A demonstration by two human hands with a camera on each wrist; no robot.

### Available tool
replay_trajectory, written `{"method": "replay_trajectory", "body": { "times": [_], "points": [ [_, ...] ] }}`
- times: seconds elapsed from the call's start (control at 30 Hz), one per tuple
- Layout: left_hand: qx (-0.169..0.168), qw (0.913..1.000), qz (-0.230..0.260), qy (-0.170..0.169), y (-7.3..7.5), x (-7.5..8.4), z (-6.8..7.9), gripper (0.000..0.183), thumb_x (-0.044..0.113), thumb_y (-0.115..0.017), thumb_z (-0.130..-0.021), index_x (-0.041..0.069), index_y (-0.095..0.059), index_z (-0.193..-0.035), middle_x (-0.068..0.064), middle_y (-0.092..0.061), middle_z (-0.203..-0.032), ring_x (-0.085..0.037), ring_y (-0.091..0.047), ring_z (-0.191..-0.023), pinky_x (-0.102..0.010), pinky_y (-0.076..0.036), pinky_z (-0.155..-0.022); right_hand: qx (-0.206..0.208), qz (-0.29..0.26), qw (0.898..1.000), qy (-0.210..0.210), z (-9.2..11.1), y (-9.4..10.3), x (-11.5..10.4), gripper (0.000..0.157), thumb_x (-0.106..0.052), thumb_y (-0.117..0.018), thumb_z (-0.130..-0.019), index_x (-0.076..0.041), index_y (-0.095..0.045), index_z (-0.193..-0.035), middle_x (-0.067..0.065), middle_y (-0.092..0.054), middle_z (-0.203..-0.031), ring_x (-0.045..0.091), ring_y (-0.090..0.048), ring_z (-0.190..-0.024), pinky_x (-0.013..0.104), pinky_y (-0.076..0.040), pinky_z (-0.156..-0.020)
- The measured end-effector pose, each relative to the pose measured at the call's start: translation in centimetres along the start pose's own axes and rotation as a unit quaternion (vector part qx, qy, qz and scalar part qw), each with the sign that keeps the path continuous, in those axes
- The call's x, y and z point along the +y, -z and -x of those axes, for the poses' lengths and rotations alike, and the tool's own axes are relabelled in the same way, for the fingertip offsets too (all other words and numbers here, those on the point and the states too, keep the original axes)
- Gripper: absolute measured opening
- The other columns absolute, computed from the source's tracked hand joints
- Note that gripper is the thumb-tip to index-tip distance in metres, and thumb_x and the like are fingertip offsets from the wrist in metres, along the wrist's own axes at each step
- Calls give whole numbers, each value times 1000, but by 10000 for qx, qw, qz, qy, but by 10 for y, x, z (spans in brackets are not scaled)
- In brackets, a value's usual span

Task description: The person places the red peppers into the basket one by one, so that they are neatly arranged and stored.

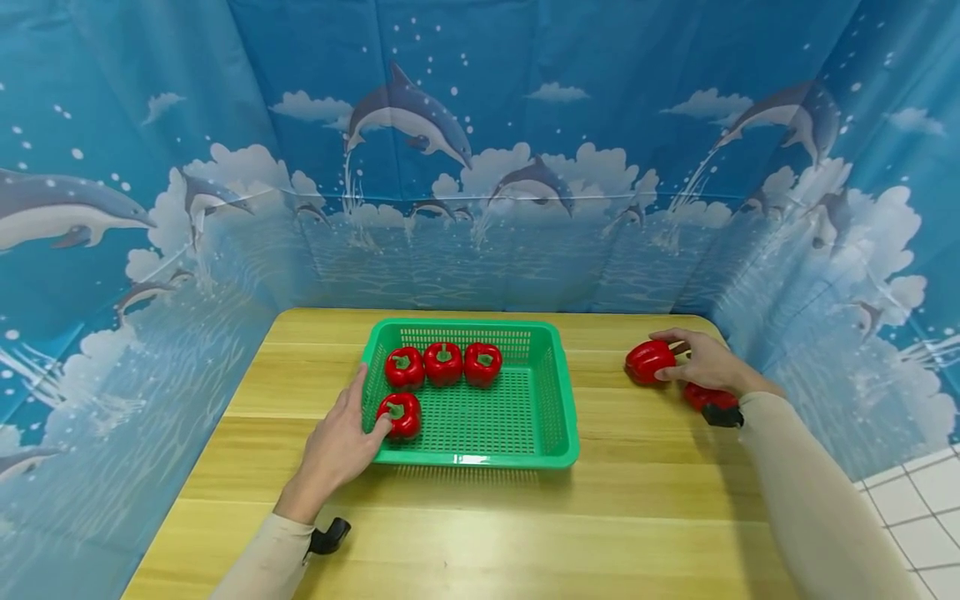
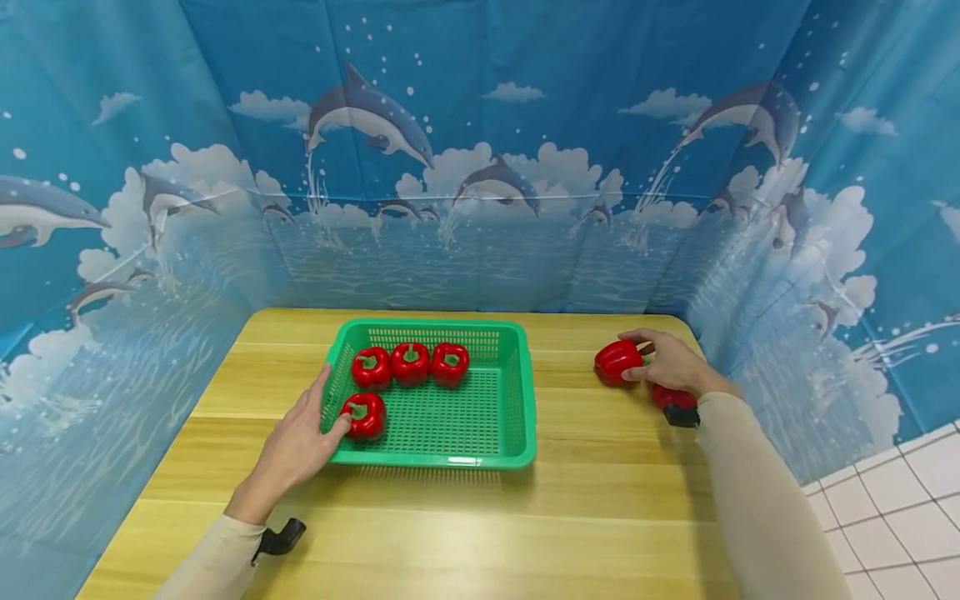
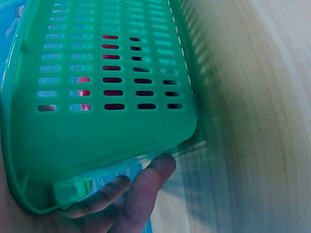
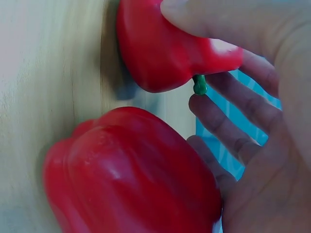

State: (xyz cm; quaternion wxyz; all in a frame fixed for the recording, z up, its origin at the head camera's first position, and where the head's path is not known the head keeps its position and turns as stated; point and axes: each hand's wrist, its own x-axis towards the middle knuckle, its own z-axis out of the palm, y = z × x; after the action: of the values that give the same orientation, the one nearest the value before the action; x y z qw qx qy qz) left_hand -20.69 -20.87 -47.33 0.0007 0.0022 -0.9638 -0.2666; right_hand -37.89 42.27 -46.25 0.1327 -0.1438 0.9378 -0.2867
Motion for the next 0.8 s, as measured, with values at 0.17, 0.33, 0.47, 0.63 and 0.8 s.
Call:
{"method": "replay_trajectory", "body": {
  "times": [0.17, 0.33, 0.47, 0.63, 0.8],
  "points": [
    [-13, 10000, 58, 28, 0, -1, 2, 98, 43, -64, -114, 18, -8, -190, -30, -43, -183, -56, -78, -122, -69, -65, -92, 63, -71, 9999, 36, 2, -2, -5, 80, -32, -91, -105, -1, -55, -169, 34, -62, -160, 54, -65, -138, 62, -65, -105],
    [-17, 10000, 86, 7, -1, 0, 3, 98, 43, -64, -114, 18, -8, -190, -31, -47, -180, -56, -77, -125, -70, -65, -93, 229, -51, 9997, -32, 6, -6, -11, 81, -37, -91, -104, -2, -56, -169, 33, -62, -160, 56, -63, -140, 68, -62, -109],
    [-35, 10000, 63, 53, -1, 0, 4, 99, 43, -65, -113, 19, -8, -190, -29, -51, -178, -52, -79, -118, -60, -65, -79, 357, -154, 9992, 30, 9, -9, -20, 82, -40, -91, -104, -2, -56, -168, 31, -62, -163, 54, -62, -146, 74, -55, -120],
    [-62, 10000, 29, 49, 0, 0, 2, 100, 44, -66, -114, 19, -7, -190, -30, -49, -179, -47, -81, -107, -50, -61, -70, 446, -400, 9982, 103, 12, -12, -32, 83, -42, -89, -105, -2, -54, -169, 30, -61, -165, 52, -60, -149, 74, -54, -122],
    [-30, 10000, 13, -15, 0, -1, 0, 100, 45, -65, -113, 19, -8, -190, -29, -51, -178, -48, -81, -110, -54, -64, -75, 478, -370, 9982, 52, 14, -13, -38, 84, -48, -88, -106, -6, -53, -170, 29, -59, -167, 53, -60, -151, 71, -59, -117]
  ]
}}
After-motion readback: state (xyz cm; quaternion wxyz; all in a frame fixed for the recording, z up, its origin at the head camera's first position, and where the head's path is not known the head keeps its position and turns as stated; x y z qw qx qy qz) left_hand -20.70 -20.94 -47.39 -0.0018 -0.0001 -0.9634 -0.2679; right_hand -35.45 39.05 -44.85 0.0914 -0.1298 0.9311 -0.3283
